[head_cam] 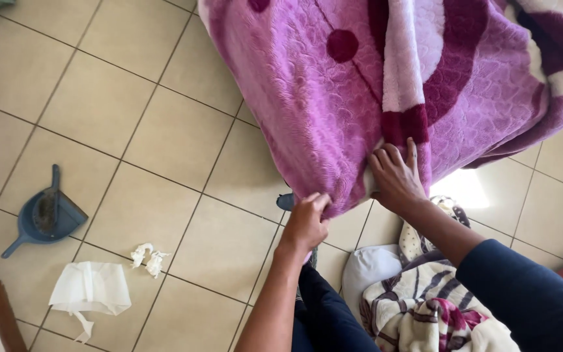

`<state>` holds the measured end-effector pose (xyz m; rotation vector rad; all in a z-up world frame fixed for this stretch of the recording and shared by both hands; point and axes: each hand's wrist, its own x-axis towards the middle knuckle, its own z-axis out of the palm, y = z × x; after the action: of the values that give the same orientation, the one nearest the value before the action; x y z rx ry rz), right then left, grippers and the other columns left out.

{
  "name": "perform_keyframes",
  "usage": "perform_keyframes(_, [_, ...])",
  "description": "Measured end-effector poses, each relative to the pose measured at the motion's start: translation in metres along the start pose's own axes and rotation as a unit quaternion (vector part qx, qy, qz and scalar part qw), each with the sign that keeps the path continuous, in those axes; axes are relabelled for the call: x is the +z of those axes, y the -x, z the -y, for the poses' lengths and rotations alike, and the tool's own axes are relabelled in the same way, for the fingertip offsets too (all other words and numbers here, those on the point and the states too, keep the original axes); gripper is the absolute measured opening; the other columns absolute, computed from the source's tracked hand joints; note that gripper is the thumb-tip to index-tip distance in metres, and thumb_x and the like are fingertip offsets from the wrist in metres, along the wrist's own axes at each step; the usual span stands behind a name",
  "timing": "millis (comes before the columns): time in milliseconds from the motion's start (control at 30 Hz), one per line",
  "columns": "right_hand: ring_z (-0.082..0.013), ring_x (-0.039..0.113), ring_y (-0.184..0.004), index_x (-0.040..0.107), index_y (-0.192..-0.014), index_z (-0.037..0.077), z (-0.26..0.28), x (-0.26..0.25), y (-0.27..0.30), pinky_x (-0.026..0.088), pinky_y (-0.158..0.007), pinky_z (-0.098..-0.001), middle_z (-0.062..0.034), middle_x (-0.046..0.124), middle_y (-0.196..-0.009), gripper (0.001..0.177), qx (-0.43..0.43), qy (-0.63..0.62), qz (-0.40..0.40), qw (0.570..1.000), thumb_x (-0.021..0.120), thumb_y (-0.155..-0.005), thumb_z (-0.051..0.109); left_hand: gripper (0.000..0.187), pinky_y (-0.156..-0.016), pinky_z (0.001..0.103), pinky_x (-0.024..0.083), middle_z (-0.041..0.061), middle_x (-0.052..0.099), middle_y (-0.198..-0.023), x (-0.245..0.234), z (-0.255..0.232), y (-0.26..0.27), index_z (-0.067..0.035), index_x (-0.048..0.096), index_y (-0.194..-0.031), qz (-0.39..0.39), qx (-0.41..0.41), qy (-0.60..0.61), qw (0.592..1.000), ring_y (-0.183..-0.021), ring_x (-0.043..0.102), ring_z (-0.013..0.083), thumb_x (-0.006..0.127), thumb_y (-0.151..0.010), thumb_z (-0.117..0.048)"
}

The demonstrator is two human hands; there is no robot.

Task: Folding and smoothing blankets on a bed.

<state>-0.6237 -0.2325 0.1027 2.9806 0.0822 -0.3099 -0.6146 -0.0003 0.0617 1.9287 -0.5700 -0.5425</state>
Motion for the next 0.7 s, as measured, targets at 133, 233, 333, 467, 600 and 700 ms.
perform_keyframes(133, [-0.0267,0.046,-0.136,0.064,-0.123,0.009,-0.014,0.018,0.006,0.010,-0.123,-0.0659,-0.0065,0.063,-0.124,0.059,-0.019,0.031,-0.059,0.998,0.079,-0.066,0.010,0.030,-0.092,0.045,0.056,0.022,0.071,-0.110,-0.009,-0.001,0.007,0.002,0.068,-0.106,0.011,0.038,0.010,0.999,-0.105,0.068,0.0399,0.075,-0.076,0.003])
perform_keyframes(233, [-0.0239,0.056,-0.126,0.072,-0.109,0.011,-0.012,0.005,0.008,0.018,-0.125,-0.0627,-0.0044,0.070,-0.112,0.037,-0.052,0.025,-0.080,0.995,0.070,-0.073,0.001,0.034,-0.091,0.044,0.055,0.020,0.070,-0.110,-0.022,-0.006,0.018,0.001,0.068,-0.105,0.025,-0.014,0.012,1.000,-0.103,0.069,0.0378,0.079,-0.074,-0.002])
perform_keyframes(333, [-0.0211,0.068,-0.100,0.074,-0.112,0.012,-0.008,-0.009,0.018,0.046,-0.101,-0.0507,-0.0060,0.074,-0.101,0.036,-0.056,-0.015,0.049,0.997,0.062,-0.081,-0.003,0.033,-0.092,0.047,0.054,0.021,0.071,-0.110,-0.011,0.016,0.036,0.001,0.069,-0.108,-0.037,-0.007,-0.044,0.998,-0.104,0.068,0.0407,0.076,-0.076,0.002])
perform_keyframes(467, [-0.0177,0.074,-0.077,0.072,-0.118,0.013,0.014,-0.003,0.035,0.062,-0.070,-0.0343,-0.0073,0.076,-0.095,0.025,-0.105,-0.079,0.246,0.960,0.066,-0.094,0.013,0.035,-0.092,0.048,0.055,0.021,0.069,-0.115,0.011,0.060,0.063,-0.001,0.069,-0.112,-0.034,-0.088,-0.164,0.982,-0.104,0.068,0.0407,0.064,-0.080,0.010])
perform_keyframes(600, [-0.0185,0.075,-0.078,0.073,-0.114,0.010,0.032,0.032,0.039,0.062,-0.071,-0.0330,-0.0098,0.078,-0.098,0.026,-0.144,-0.172,0.181,0.958,0.075,-0.089,0.018,0.022,-0.093,0.048,0.055,0.021,0.068,-0.120,0.016,0.079,0.066,-0.004,0.074,-0.103,-0.017,-0.198,-0.255,0.946,-0.109,0.067,0.0400,0.060,-0.088,0.005])
perform_keyframes(700, [-0.0188,0.076,-0.082,0.075,-0.110,0.011,0.037,0.035,0.033,0.062,-0.076,-0.0342,-0.0074,0.078,-0.101,0.023,-0.122,-0.168,0.225,0.952,0.076,-0.087,0.018,0.024,-0.095,0.047,0.056,0.020,0.070,-0.118,0.022,0.088,0.058,-0.006,0.075,-0.104,0.082,-0.251,-0.262,0.928,-0.113,0.066,0.0379,0.060,-0.089,0.005])
